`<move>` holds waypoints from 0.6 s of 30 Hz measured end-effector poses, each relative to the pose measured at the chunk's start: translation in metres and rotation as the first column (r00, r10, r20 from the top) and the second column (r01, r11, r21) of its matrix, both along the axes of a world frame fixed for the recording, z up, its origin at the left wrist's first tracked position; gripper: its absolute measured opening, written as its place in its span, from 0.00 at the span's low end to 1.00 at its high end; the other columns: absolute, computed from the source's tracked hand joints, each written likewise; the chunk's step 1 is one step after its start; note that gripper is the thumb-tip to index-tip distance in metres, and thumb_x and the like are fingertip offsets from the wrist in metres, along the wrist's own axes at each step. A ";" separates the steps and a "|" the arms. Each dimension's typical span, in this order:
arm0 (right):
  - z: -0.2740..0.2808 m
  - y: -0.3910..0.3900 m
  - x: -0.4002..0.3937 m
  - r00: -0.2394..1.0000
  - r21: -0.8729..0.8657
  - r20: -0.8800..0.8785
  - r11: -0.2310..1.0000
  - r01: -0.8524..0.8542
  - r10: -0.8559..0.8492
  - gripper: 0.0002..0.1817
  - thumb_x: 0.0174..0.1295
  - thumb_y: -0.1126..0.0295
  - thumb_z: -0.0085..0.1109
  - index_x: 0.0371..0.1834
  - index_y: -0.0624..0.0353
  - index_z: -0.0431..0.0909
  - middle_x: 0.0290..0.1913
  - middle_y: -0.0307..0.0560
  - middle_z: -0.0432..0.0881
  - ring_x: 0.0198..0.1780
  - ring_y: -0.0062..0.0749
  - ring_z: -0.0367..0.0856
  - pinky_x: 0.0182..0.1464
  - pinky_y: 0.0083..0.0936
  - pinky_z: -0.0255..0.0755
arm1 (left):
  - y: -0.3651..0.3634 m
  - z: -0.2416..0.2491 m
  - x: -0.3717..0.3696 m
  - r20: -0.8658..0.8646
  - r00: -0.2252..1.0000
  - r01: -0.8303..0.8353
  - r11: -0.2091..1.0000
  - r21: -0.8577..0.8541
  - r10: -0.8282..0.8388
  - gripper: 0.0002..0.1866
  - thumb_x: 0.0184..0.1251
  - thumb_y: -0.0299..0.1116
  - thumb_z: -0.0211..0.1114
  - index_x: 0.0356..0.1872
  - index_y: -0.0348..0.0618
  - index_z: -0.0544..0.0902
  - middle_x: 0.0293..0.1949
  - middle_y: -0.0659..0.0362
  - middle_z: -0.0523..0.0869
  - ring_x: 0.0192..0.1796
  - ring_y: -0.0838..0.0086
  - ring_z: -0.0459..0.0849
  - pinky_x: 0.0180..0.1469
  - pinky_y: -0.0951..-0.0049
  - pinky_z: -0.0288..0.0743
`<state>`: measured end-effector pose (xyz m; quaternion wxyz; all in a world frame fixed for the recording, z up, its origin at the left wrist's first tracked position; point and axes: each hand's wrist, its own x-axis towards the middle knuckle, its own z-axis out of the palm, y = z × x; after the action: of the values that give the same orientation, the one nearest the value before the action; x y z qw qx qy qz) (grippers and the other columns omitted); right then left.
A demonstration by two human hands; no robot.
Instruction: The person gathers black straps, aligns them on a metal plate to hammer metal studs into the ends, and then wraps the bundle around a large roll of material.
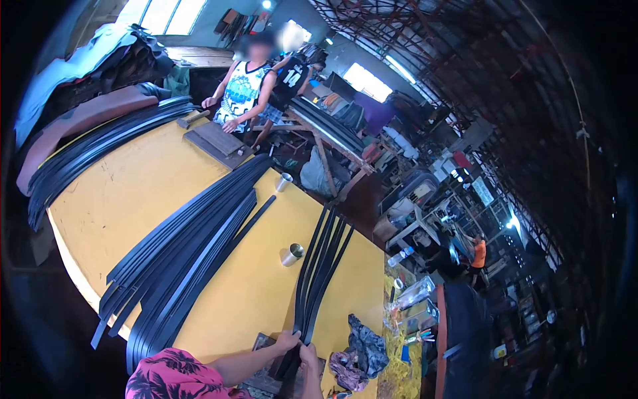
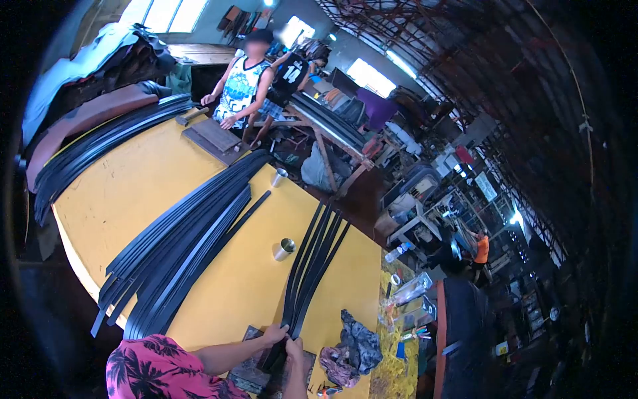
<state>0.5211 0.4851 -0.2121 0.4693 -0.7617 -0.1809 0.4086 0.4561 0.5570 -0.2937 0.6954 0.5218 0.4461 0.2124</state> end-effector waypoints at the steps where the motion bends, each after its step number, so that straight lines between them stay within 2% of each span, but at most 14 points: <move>1: -0.010 -0.004 0.001 1.000 0.055 0.003 0.998 0.002 -0.002 0.16 0.63 0.69 0.64 0.50 0.68 0.79 0.40 0.49 0.85 0.38 0.32 0.83 0.41 0.31 0.76 | -0.002 -0.008 0.003 -0.034 0.999 -0.012 0.999 0.052 0.014 0.25 0.73 0.50 0.55 0.44 0.33 0.85 0.40 0.39 0.87 0.46 0.51 0.88 0.49 0.55 0.78; 4: -0.004 -0.016 -0.004 0.998 0.086 0.058 0.996 -0.001 -0.004 0.16 0.63 0.69 0.64 0.51 0.67 0.79 0.41 0.48 0.85 0.37 0.32 0.83 0.40 0.31 0.77 | -0.011 0.030 -0.018 -0.045 0.999 0.004 0.988 0.155 0.003 0.27 0.75 0.50 0.52 0.42 0.31 0.85 0.39 0.38 0.87 0.45 0.50 0.87 0.49 0.53 0.77; 5: 0.006 -0.021 -0.009 0.993 0.056 0.117 0.998 -0.015 0.008 0.16 0.63 0.69 0.63 0.51 0.66 0.79 0.41 0.48 0.85 0.37 0.32 0.83 0.40 0.32 0.77 | -0.015 0.060 -0.034 -0.030 0.999 0.046 0.996 0.073 -0.044 0.31 0.78 0.53 0.46 0.40 0.31 0.85 0.37 0.39 0.87 0.42 0.52 0.87 0.47 0.54 0.76; 6: 0.012 -0.025 -0.017 0.993 0.061 0.114 0.998 -0.002 -0.005 0.16 0.63 0.69 0.63 0.51 0.66 0.79 0.41 0.48 0.85 0.37 0.32 0.83 0.40 0.32 0.77 | -0.021 0.052 -0.031 -0.034 0.998 0.059 0.995 0.078 -0.057 0.31 0.78 0.53 0.46 0.40 0.31 0.85 0.37 0.39 0.87 0.42 0.52 0.87 0.47 0.54 0.76; 8: 0.021 -0.031 -0.027 0.990 0.042 0.138 0.999 0.013 -0.019 0.10 0.65 0.68 0.63 0.43 0.64 0.83 0.35 0.42 0.85 0.34 0.26 0.82 0.37 0.27 0.76 | -0.038 0.028 -0.015 0.189 0.980 0.091 0.990 -0.107 -0.070 0.35 0.79 0.57 0.43 0.36 0.31 0.85 0.32 0.45 0.87 0.37 0.56 0.85 0.44 0.54 0.75; 9: 0.003 -0.036 -0.023 0.990 0.093 0.130 0.994 0.050 -0.062 0.11 0.64 0.67 0.64 0.41 0.64 0.83 0.34 0.40 0.84 0.32 0.25 0.82 0.34 0.27 0.75 | -0.045 0.013 -0.004 0.216 0.976 0.025 1.000 0.002 -0.025 0.36 0.79 0.58 0.42 0.34 0.34 0.85 0.28 0.51 0.86 0.33 0.61 0.84 0.41 0.57 0.75; 10: 0.002 -0.043 -0.021 0.988 0.105 0.135 0.993 0.062 -0.076 0.11 0.64 0.67 0.64 0.41 0.64 0.83 0.34 0.40 0.84 0.32 0.25 0.82 0.34 0.27 0.75 | -0.044 0.027 -0.009 0.221 0.974 0.037 0.999 0.014 -0.039 0.36 0.79 0.58 0.42 0.34 0.34 0.85 0.28 0.51 0.86 0.33 0.61 0.84 0.41 0.57 0.75; 12: 0.004 -0.056 -0.012 0.957 -0.019 0.289 1.000 -0.008 0.013 0.09 0.63 0.69 0.64 0.40 0.65 0.82 0.32 0.40 0.83 0.30 0.23 0.80 0.32 0.26 0.74 | -0.046 0.054 -0.020 0.258 0.941 0.273 0.942 -0.195 -0.220 0.34 0.80 0.56 0.43 0.34 0.35 0.86 0.32 0.51 0.87 0.36 0.63 0.84 0.39 0.59 0.76; 13: 0.010 -0.067 -0.012 0.943 0.019 0.333 0.999 -0.037 0.029 0.09 0.62 0.71 0.64 0.42 0.65 0.81 0.32 0.41 0.83 0.30 0.24 0.79 0.35 0.26 0.75 | -0.045 0.074 -0.024 0.269 0.939 0.297 0.897 -0.327 -0.212 0.32 0.80 0.55 0.43 0.41 0.33 0.84 0.41 0.46 0.88 0.41 0.62 0.86 0.42 0.63 0.79; 14: 0.041 -0.077 -0.030 0.942 0.022 0.336 0.999 -0.029 0.020 0.09 0.62 0.71 0.64 0.42 0.65 0.81 0.32 0.41 0.83 0.30 0.24 0.79 0.35 0.26 0.75 | -0.040 0.085 -0.018 0.271 0.937 0.305 0.896 -0.323 -0.221 0.32 0.80 0.55 0.43 0.41 0.33 0.84 0.41 0.46 0.88 0.41 0.62 0.86 0.42 0.63 0.79; 15: 0.091 -0.086 -0.059 0.940 0.074 0.341 0.996 -0.053 0.025 0.11 0.62 0.71 0.64 0.45 0.65 0.79 0.34 0.43 0.83 0.32 0.25 0.79 0.38 0.26 0.75 | -0.038 0.095 -0.010 0.478 0.878 0.285 0.791 -0.540 0.010 0.32 0.81 0.54 0.43 0.47 0.31 0.82 0.44 0.45 0.87 0.44 0.60 0.86 0.46 0.63 0.80; 16: 0.122 -0.100 -0.079 0.939 0.119 0.344 0.990 -0.072 0.027 0.13 0.62 0.72 0.63 0.48 0.65 0.78 0.36 0.44 0.83 0.34 0.26 0.79 0.42 0.26 0.76 | -0.038 0.103 -0.003 0.581 0.764 0.320 0.617 -0.719 0.280 0.32 0.81 0.54 0.43 0.53 0.28 0.80 0.46 0.44 0.86 0.46 0.58 0.86 0.51 0.64 0.81; 17: 0.128 -0.121 -0.085 0.941 0.108 0.339 0.993 -0.050 0.010 0.13 0.62 0.72 0.63 0.48 0.65 0.78 0.36 0.44 0.83 0.34 0.26 0.79 0.42 0.26 0.76 | -0.033 0.108 0.007 0.615 0.715 0.324 0.620 -0.714 0.334 0.32 0.80 0.54 0.44 0.55 0.28 0.78 0.49 0.44 0.86 0.49 0.58 0.86 0.52 0.63 0.81; 18: 0.132 -0.144 -0.091 0.893 0.089 0.450 0.993 -0.073 0.026 0.17 0.63 0.71 0.63 0.53 0.65 0.74 0.35 0.44 0.83 0.35 0.28 0.81 0.42 0.28 0.76 | -0.028 0.112 0.018 0.639 0.665 0.327 0.618 -0.715 0.387 0.32 0.80 0.54 0.44 0.57 0.28 0.75 0.52 0.44 0.85 0.52 0.58 0.86 0.53 0.62 0.82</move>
<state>0.4299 0.3407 -0.0804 0.4432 -0.8051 -0.3245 0.2239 0.4745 0.5292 -0.1821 0.9634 0.0190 0.1755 0.2016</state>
